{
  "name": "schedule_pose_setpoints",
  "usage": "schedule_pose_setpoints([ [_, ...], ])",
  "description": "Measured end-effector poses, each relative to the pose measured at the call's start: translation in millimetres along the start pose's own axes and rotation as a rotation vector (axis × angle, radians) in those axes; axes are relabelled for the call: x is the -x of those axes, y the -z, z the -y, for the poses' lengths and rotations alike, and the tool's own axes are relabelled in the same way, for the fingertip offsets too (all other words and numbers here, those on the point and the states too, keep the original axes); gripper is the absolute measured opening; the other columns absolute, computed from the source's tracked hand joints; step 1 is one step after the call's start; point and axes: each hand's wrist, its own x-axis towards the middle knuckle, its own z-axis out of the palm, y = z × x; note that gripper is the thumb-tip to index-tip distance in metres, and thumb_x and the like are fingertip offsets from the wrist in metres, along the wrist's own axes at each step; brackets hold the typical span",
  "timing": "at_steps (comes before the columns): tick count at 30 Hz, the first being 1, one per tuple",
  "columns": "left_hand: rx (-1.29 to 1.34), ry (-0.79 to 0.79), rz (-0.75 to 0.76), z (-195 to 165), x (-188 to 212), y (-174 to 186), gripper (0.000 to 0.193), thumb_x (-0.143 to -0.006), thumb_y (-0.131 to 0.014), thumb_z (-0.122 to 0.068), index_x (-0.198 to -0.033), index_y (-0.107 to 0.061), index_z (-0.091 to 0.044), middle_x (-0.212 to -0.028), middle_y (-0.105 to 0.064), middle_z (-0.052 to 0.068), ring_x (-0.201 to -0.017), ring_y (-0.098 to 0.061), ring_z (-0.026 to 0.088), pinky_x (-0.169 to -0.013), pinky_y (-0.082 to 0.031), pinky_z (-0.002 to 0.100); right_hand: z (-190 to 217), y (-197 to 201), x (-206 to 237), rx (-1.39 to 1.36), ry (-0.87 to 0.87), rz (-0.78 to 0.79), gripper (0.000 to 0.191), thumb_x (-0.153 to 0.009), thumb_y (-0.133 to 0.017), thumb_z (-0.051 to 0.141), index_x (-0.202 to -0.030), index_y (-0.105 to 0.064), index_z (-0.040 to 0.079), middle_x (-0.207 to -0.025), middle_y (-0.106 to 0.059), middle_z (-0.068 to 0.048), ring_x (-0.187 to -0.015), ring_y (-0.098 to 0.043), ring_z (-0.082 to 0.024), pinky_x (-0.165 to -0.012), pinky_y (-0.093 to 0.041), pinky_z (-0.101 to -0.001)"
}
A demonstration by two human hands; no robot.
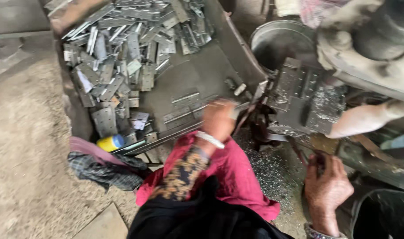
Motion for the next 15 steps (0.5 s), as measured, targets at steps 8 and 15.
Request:
schedule_pose_setpoints([
  [8,-0.52,0.322,0.185,132.4,-18.2,57.1,0.069,-0.089,-0.068,-0.049,-0.146,-0.052,-0.012,-0.147,-0.053,0.014,-0.137,-0.048,0.039,-0.116,-0.031,0.055,-12.3,-21.1,-20.9,0.18,0.024,-0.007,0.021,-0.11,-0.07,0.035,-0.105,-0.075,0.015,-0.094,-0.074,-0.001,-0.078,-0.072,-0.019,-0.071,-0.055,-0.0306],
  [15,-0.296,0.595,0.419,125.4,7.2,66.5,0.089,-0.089,-0.071,-0.058,-0.155,-0.033,-0.013,-0.159,-0.035,0.02,-0.148,-0.032,0.042,-0.116,-0.026,0.061,-24.4,-27.1,-28.2,0.298,0.066,0.069,0.029,-0.112,-0.061,0.041,-0.106,-0.073,0.015,-0.09,-0.075,-0.001,-0.068,-0.071,-0.011,-0.065,-0.056,-0.0248],
])
